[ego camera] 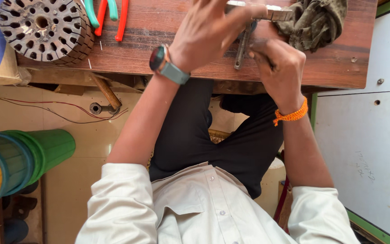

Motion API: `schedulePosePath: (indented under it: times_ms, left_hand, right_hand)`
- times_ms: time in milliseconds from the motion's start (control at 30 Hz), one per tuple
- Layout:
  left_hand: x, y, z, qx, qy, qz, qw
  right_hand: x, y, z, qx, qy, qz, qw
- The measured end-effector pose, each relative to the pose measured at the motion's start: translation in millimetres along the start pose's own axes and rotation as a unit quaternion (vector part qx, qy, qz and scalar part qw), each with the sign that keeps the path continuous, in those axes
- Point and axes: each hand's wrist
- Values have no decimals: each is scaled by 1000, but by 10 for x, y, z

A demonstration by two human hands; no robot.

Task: The person sits at a workbench fitting a toothed metal disc assembly onto a metal shaft, pressing and aligning the parts together by hand and turning the assembly to seat it, working on a small electromechanical component.

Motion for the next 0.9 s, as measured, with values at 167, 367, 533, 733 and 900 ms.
schedulePosePath:
  times_ms: [167, 367, 533, 733, 900]
  left_hand:
    - [-139, 182, 62, 88, -30, -59, 994]
    - [-188, 265, 15, 37, -3, 20, 999]
    - [46, 640, 16, -260, 138, 230, 928]
    - [305, 996, -32, -472, 253, 397, 745]
    - [415, 982, -42, -519, 264, 415, 699]
  right_hand:
    - [-168, -106, 112, -7, -64, 15, 998]
    - [-457, -332, 4, -2, -55, -4, 998]
    - [-579, -357, -348, -40, -18, 63, 997]
    - [-462, -226, -683, -83, -13, 64, 994]
    - [-342, 51, -738, -17, -48, 73, 996]
Point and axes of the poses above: each hand's wrist, its own z-axis away from the middle knuckle, its own x-axis out of the palm, y = z × x
